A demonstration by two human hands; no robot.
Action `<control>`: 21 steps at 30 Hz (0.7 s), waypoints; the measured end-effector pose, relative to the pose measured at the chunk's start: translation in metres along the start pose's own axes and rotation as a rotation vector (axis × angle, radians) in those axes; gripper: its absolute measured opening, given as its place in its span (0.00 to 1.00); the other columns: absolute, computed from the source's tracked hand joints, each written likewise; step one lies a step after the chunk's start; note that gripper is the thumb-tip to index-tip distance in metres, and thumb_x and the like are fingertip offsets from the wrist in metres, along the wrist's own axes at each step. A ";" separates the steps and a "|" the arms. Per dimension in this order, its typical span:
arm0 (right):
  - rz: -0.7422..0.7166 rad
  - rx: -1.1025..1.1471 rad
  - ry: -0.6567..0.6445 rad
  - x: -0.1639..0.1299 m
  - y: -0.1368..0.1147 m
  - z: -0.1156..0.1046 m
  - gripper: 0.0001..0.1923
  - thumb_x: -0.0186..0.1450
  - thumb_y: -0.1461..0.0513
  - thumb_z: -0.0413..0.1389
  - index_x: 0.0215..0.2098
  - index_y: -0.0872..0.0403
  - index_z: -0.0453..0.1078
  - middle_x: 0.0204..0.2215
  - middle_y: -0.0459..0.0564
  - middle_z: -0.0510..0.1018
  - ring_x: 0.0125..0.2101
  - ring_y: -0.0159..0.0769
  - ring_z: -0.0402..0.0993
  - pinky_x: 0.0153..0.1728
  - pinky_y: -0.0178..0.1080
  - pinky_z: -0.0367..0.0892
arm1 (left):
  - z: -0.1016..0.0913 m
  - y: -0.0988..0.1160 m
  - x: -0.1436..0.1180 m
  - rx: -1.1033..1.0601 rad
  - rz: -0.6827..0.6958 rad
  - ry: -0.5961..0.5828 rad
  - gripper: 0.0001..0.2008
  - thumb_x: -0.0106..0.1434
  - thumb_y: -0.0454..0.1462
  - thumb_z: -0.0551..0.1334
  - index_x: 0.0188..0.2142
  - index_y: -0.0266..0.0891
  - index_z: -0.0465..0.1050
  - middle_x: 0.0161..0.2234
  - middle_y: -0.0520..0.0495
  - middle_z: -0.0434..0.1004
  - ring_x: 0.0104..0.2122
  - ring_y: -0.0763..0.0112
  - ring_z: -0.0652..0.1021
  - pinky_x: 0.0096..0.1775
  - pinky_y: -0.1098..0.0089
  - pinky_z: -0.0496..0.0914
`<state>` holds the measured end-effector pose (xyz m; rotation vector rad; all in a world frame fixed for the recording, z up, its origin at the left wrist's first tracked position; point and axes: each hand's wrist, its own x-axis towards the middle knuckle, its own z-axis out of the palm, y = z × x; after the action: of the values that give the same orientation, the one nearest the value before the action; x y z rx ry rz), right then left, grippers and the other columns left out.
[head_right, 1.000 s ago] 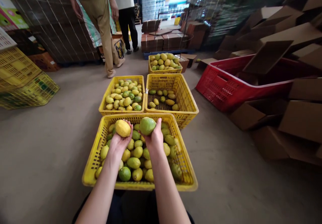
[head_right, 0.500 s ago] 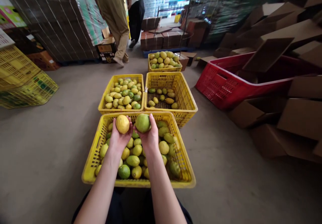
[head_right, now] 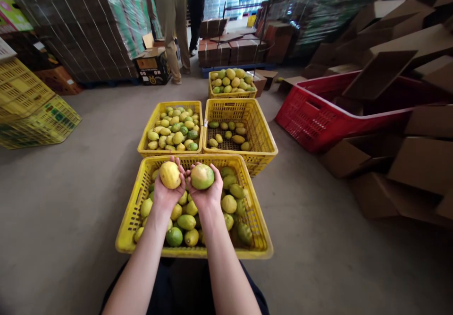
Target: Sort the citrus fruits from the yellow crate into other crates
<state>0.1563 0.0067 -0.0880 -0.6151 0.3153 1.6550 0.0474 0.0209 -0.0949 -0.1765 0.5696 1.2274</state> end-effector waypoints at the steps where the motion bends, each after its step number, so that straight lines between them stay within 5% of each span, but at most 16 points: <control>1: 0.002 0.027 -0.003 0.001 0.001 -0.001 0.11 0.64 0.56 0.53 0.34 0.55 0.73 0.24 0.50 0.80 0.24 0.35 0.77 0.22 0.33 0.74 | 0.000 0.001 0.000 -0.014 -0.005 0.006 0.14 0.71 0.39 0.53 0.39 0.41 0.78 0.35 0.48 0.82 0.30 0.71 0.81 0.30 0.74 0.75; 10: 0.006 0.052 0.051 0.000 0.014 0.003 0.08 0.62 0.62 0.52 0.31 0.55 0.73 0.21 0.49 0.79 0.21 0.36 0.76 0.22 0.35 0.75 | -0.005 0.009 0.006 -0.041 0.081 0.020 0.13 0.66 0.35 0.57 0.28 0.41 0.77 0.27 0.52 0.80 0.28 0.73 0.79 0.36 0.72 0.73; 21: -0.018 -0.009 0.106 -0.003 0.015 0.005 0.10 0.64 0.62 0.51 0.32 0.56 0.73 0.21 0.48 0.80 0.21 0.36 0.77 0.23 0.36 0.75 | 0.019 0.005 -0.009 0.096 0.151 0.157 0.10 0.64 0.33 0.59 0.26 0.37 0.73 0.24 0.50 0.77 0.23 0.72 0.78 0.34 0.70 0.75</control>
<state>0.1407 0.0042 -0.0838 -0.7119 0.3776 1.6102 0.0463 0.0233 -0.0739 -0.1517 0.7881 1.3365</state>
